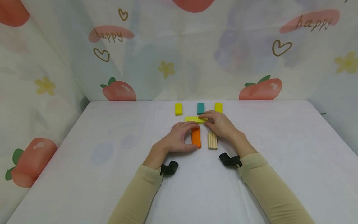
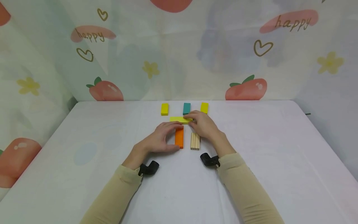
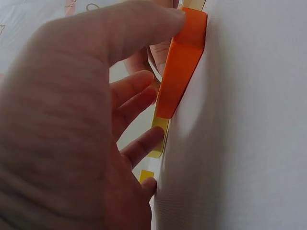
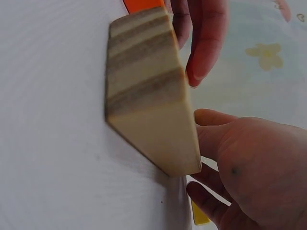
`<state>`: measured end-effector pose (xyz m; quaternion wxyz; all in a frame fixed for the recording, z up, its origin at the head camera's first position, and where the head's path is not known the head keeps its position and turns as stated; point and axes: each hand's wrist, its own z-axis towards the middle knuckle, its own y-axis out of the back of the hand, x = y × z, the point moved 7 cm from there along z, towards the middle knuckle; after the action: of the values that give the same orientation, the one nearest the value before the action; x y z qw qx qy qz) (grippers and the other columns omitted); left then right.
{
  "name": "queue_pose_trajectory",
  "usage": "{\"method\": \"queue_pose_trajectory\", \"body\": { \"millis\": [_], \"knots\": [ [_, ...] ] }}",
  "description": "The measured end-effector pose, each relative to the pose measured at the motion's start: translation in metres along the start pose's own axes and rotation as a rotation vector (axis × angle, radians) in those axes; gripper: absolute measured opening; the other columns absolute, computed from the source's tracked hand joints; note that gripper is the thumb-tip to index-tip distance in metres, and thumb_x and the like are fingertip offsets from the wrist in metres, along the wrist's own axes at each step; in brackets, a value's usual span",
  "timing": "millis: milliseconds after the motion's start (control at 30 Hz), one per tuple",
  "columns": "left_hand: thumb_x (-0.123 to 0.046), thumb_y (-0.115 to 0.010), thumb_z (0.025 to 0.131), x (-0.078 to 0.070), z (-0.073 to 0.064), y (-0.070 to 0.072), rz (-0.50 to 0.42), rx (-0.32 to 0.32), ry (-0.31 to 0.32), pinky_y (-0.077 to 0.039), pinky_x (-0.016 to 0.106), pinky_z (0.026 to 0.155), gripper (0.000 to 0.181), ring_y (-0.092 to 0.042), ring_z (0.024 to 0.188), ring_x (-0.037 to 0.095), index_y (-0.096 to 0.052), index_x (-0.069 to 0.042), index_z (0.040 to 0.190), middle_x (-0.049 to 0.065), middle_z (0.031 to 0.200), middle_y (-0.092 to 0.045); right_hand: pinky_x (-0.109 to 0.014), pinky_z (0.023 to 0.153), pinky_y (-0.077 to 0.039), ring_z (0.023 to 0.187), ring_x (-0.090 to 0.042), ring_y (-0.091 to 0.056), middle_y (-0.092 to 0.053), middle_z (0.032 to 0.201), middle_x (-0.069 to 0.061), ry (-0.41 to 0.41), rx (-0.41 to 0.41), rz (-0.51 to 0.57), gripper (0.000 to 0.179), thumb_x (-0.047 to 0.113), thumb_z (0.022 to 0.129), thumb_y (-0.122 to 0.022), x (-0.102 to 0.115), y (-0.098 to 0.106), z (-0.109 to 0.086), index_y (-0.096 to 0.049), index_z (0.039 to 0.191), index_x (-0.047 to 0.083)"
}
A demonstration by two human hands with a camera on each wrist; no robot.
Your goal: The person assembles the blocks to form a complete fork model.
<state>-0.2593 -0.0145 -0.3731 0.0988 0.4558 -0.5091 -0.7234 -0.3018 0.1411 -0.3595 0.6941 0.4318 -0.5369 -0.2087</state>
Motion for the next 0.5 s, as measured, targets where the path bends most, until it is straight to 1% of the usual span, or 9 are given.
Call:
{"method": "queue_pose_trajectory", "body": {
  "millis": [133, 300, 500],
  "knots": [
    [-0.037, -0.074, 0.084, -0.0011, -0.0004, 0.0010, 0.005, -0.026, -0.009, -0.018, 0.042, 0.119, 0.061, -0.030, 0.141, 0.021, -0.058, -0.019, 0.141, -0.005, 0.149, -0.049, -0.052, 0.112, -0.036, 0.134, -0.034, -0.046, -0.055, 0.142, -0.015, 0.002, -0.006, -0.002, 0.037, 0.007, 0.099, -0.064, -0.0008, 0.0001, 0.0003, -0.065, 0.136, 0.008],
    [-0.037, -0.075, 0.084, -0.0029, -0.0011, 0.0011, 0.018, -0.028, -0.015, -0.015, 0.046, 0.120, 0.058, -0.028, 0.143, 0.021, -0.061, -0.020, 0.137, -0.006, 0.146, -0.051, -0.053, 0.112, -0.035, 0.134, -0.035, -0.046, -0.056, 0.141, -0.015, 0.009, -0.013, -0.002, 0.037, 0.006, 0.099, -0.064, -0.0008, -0.0003, 0.0000, -0.065, 0.135, 0.007],
    [-0.035, -0.076, 0.085, -0.0058, -0.0008, 0.0011, 0.032, -0.029, -0.040, -0.021, 0.050, 0.116, 0.051, -0.035, 0.139, 0.016, -0.065, -0.018, 0.133, -0.005, 0.144, -0.054, -0.052, 0.112, -0.036, 0.133, -0.033, -0.047, -0.057, 0.141, -0.014, 0.008, -0.014, -0.002, 0.037, 0.006, 0.098, -0.064, -0.0016, -0.0002, -0.0004, -0.065, 0.135, 0.008]
  ]
}}
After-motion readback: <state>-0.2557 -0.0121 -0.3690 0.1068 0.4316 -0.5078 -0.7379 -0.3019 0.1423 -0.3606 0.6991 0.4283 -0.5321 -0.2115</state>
